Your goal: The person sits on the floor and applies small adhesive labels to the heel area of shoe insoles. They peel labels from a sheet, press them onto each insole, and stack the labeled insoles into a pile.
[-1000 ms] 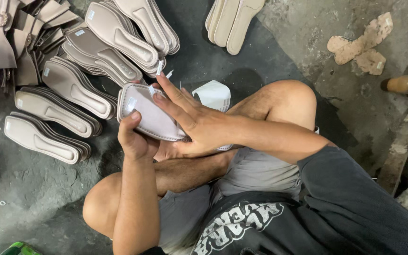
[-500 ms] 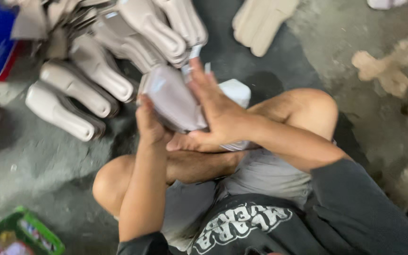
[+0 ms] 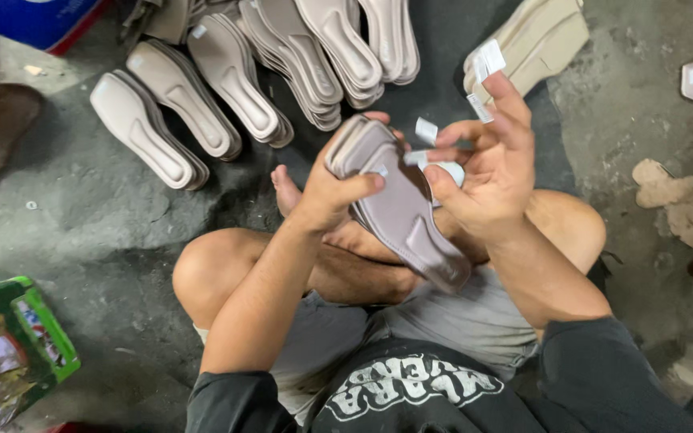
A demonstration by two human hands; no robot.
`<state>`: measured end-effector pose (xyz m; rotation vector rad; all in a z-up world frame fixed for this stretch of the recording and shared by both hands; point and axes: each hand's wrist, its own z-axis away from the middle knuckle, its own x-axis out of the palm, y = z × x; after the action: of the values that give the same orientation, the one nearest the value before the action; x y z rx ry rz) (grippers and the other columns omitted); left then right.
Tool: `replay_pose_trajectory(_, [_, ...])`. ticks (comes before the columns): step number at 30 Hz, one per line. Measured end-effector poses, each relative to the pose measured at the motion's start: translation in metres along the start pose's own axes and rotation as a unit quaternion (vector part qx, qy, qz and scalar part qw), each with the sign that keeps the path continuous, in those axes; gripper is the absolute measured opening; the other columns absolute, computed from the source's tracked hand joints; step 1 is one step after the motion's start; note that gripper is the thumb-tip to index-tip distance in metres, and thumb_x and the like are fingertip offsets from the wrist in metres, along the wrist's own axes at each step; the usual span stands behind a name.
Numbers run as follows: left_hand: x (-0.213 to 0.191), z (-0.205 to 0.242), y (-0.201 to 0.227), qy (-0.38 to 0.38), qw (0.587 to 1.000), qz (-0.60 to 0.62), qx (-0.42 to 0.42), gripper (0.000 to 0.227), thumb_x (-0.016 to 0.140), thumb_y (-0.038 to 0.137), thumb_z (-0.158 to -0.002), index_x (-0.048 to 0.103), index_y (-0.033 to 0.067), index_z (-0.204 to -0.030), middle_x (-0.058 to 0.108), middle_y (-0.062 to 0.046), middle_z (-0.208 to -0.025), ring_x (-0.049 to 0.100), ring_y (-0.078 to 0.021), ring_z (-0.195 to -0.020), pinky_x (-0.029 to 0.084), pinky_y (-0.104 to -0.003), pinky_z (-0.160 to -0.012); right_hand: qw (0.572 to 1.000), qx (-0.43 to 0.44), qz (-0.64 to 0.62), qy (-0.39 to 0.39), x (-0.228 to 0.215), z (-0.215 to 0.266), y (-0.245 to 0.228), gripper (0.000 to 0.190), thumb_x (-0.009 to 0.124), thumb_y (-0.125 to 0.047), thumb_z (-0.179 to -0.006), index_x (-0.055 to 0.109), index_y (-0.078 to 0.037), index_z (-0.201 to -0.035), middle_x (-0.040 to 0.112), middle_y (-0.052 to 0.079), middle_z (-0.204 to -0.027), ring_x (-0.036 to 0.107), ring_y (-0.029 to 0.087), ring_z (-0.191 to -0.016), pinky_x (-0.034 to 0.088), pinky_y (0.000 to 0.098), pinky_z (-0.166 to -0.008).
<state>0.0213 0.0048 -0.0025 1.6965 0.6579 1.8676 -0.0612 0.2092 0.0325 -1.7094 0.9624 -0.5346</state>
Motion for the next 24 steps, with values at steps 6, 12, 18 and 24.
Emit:
replay_pose_trajectory(6, [0.01, 0.003, -0.03, -0.025, 0.998, 0.014, -0.047, 0.073, 0.074, -0.006, -0.08, 0.048, 0.0013, -0.148, 0.063, -0.006, -0.133, 0.057, -0.0178, -0.129, 0.046, -0.034, -0.112, 0.99, 0.045, -0.13, 0.01, 0.001, 0.008, 0.009, 0.076, 0.074, 0.023, -0.094, 0.042, -0.017, -0.15, 0.023, 0.011, -0.169, 0.058, 0.012, -0.103, 0.063, 0.0255, -0.085])
replay_pose_trajectory(12, [0.007, 0.004, -0.04, -0.042, 0.997, -0.004, -0.057, 0.069, 0.072, -0.009, -0.083, 0.049, -0.0002, -0.147, 0.062, -0.008, -0.133, 0.057, -0.0195, -0.128, 0.049, -0.036, -0.109, 0.996, -0.045, 0.072, -0.013, 0.01, -0.001, 0.011, 0.082, 0.084, 0.016, -0.092, 0.04, -0.017, -0.153, 0.019, 0.008, -0.168, 0.061, 0.012, -0.107, 0.063, 0.0256, -0.084])
replay_pose_trajectory(18, [0.002, 0.006, -0.037, -0.071, 0.995, 0.005, -0.064, 0.072, 0.073, -0.006, -0.083, 0.047, 0.0028, -0.15, 0.064, -0.011, -0.134, 0.06, -0.0216, -0.13, 0.048, -0.036, -0.115, 0.985, -0.052, 0.164, 0.002, 0.008, -0.006, 0.018, 0.098, 0.099, -0.007, -0.083, 0.033, -0.015, -0.155, 0.02, 0.006, -0.17, 0.057, 0.013, -0.111, 0.053, 0.0281, -0.093])
replay_pose_trajectory(24, [0.005, -0.001, -0.022, -0.009, 0.999, 0.048, -0.025, 0.078, 0.076, 0.003, -0.085, 0.042, 0.0015, -0.155, 0.063, -0.014, -0.136, 0.061, -0.0256, -0.129, 0.048, -0.04, -0.114, 0.977, 0.21, -0.031, -0.012, 0.003, -0.022, 0.001, 0.099, 0.084, -0.027, -0.093, 0.019, -0.01, -0.165, 0.019, 0.019, -0.178, 0.058, 0.023, -0.129, 0.051, 0.035, -0.112])
